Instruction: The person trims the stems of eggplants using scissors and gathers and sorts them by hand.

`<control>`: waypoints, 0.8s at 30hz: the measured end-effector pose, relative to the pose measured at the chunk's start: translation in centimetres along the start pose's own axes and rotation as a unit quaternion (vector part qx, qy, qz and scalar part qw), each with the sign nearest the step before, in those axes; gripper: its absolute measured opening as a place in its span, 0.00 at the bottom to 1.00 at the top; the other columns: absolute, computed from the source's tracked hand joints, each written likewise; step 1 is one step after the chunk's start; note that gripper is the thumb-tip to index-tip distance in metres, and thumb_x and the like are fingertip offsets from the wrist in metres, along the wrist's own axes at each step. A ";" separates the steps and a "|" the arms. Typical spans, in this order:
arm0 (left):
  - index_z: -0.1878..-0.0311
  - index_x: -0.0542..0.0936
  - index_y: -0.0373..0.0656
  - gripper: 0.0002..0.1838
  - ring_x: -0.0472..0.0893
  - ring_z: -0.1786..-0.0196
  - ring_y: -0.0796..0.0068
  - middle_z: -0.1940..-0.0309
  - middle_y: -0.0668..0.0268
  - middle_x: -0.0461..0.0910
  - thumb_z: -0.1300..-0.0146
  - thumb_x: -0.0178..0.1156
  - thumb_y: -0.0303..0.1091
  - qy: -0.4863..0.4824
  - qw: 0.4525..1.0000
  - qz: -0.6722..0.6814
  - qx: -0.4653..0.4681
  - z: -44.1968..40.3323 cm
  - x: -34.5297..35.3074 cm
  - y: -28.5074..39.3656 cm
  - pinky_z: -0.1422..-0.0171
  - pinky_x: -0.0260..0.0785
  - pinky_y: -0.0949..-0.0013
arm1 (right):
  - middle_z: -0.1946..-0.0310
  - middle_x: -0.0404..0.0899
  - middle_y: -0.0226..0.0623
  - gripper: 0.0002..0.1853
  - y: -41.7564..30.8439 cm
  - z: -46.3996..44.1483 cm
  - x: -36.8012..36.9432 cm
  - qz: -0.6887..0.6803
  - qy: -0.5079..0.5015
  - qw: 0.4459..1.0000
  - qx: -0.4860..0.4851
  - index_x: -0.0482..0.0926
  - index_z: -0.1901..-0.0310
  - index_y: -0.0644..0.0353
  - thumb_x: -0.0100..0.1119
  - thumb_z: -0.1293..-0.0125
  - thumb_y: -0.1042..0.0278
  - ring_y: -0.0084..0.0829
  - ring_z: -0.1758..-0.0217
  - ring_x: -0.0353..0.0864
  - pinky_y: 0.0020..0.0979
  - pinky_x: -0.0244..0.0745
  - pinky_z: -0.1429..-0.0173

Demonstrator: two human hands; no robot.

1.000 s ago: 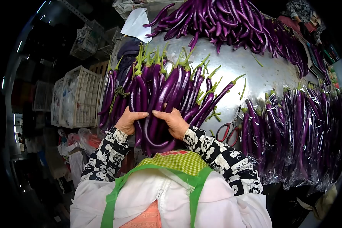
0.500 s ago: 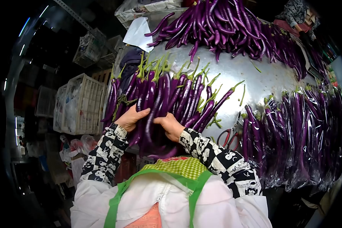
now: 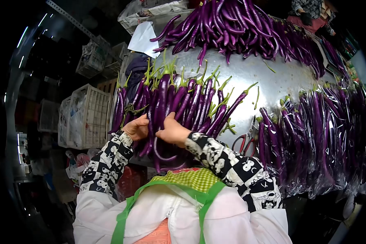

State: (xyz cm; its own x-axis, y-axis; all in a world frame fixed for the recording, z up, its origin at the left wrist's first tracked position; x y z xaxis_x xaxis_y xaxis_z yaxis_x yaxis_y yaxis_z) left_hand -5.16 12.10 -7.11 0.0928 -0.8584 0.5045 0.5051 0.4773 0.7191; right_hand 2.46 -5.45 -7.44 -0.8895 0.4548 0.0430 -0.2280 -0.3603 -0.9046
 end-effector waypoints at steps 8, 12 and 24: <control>0.40 0.73 0.39 0.25 0.81 0.47 0.70 0.50 0.62 0.81 0.42 0.64 0.27 0.096 0.994 -0.038 0.018 1.7 1.1 1.7 0.38 0.73 0.65 | 0.47 0.60 0.87 0.46 -4.0 3.1 4.0 0.239 0.111 0.949 -0.173 0.45 0.34 0.87 0.63 0.36 0.59 0.73 0.49 0.73 0.47 0.75 0.43; 0.33 0.67 0.39 0.32 0.77 0.38 0.61 0.40 0.53 0.75 0.40 0.64 0.35 0.013 0.971 0.222 0.084 4.6 3.5 2.3 0.30 0.69 0.55 | 0.36 0.34 0.90 0.47 -3.0 5.1 5.5 0.202 0.072 0.900 -0.380 0.48 0.31 0.80 0.66 0.37 0.57 0.81 0.32 0.50 0.51 0.53 0.26; 0.45 0.78 0.37 0.23 0.82 0.49 0.66 0.54 0.60 0.83 0.43 0.67 0.37 0.062 0.978 0.199 0.024 1.5 0.5 0.1 0.36 0.71 0.59 | 0.38 0.42 0.91 0.43 -2.8 4.4 4.8 0.320 0.233 0.868 -0.300 0.59 0.31 0.68 0.67 0.45 0.59 0.79 0.37 0.56 0.59 0.58 0.33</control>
State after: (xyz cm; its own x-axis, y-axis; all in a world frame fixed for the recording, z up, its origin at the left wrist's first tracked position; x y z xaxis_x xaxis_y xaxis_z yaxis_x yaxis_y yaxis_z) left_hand -6.31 12.05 -6.09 0.3781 -0.6182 0.6891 0.3675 0.7834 0.5012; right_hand -2.85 -5.83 -2.87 -0.4685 0.6490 -0.5994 0.6260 -0.2350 -0.7436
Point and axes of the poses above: each hand's wrist, its own z-axis away from the middle knuckle, its own x-axis out of the palm, y = z × x, the point moved 1 cm from there along -z, towards the middle knuckle
